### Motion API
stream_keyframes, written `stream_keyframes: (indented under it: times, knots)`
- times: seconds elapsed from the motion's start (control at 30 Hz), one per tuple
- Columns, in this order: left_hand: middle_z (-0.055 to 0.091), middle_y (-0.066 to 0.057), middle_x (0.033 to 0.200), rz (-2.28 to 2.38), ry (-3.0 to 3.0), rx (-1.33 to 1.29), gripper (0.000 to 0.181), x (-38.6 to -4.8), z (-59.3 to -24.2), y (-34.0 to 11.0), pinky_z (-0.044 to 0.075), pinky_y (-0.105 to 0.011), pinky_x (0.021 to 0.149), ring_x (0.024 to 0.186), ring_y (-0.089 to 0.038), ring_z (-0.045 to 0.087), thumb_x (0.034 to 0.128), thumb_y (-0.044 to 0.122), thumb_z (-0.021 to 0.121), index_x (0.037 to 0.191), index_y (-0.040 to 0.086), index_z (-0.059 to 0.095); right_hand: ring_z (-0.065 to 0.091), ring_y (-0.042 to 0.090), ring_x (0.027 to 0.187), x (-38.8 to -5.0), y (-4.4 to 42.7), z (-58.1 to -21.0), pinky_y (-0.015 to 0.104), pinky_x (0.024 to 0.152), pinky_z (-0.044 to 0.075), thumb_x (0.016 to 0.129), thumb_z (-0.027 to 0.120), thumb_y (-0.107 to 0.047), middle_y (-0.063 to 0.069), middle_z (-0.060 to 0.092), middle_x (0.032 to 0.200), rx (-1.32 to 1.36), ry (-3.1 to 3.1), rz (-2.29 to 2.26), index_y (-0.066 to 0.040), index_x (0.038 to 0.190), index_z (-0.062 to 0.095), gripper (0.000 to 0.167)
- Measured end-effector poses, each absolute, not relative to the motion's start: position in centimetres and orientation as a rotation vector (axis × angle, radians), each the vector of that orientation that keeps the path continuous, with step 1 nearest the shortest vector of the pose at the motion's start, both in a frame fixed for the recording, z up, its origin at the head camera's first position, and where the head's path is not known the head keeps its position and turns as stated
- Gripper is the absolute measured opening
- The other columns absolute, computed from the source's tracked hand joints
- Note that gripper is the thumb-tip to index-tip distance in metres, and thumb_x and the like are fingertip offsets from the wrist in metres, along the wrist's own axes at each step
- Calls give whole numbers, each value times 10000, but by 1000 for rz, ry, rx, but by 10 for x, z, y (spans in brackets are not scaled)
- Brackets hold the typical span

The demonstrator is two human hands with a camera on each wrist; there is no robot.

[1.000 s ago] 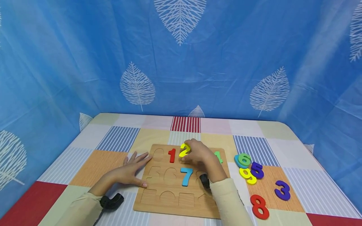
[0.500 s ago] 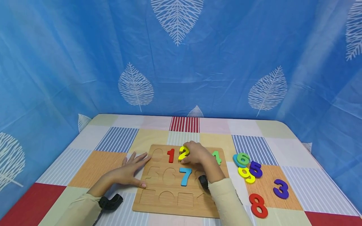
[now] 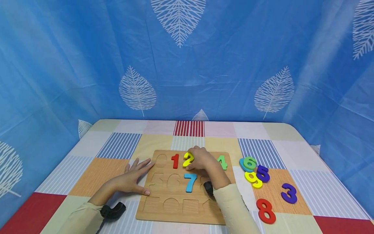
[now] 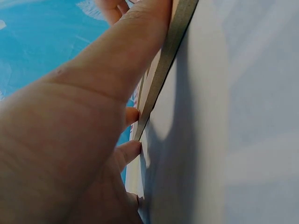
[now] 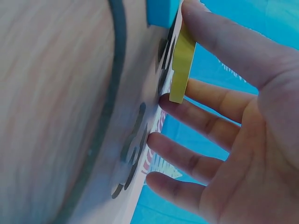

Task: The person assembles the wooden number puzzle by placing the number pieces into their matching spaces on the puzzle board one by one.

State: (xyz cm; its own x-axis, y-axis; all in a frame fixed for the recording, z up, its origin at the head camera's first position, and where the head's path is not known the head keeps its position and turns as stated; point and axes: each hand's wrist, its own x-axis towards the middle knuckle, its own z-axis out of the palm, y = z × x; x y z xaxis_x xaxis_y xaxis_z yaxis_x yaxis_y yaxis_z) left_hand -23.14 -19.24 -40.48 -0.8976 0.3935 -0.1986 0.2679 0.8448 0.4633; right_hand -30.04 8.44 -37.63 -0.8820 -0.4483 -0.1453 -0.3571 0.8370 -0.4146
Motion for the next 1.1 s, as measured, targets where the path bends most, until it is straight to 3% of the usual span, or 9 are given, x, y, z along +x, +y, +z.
stream_keyframes:
  times: [0.33,1.1]
  knots:
    - [132,-119,1532,647,2720,516,1034,-232,-402,-194,-94,-686,1016,1354,-489,-90,636,568,728,1453,166,239,473,237,978,-301,82,-375,387,849,474,699,786,-243,75,539,1117,-599,2789,-533,-53,1221,552,603]
    - [121,-140,1529,687,2698,543,1029,-234,-401,-195,-106,-692,1006,1349,-495,-105,651,535,734,1452,128,232,443,208,925,-300,83,-375,343,778,483,678,803,-251,65,522,1107,-613,2797,-524,-80,1186,586,579]
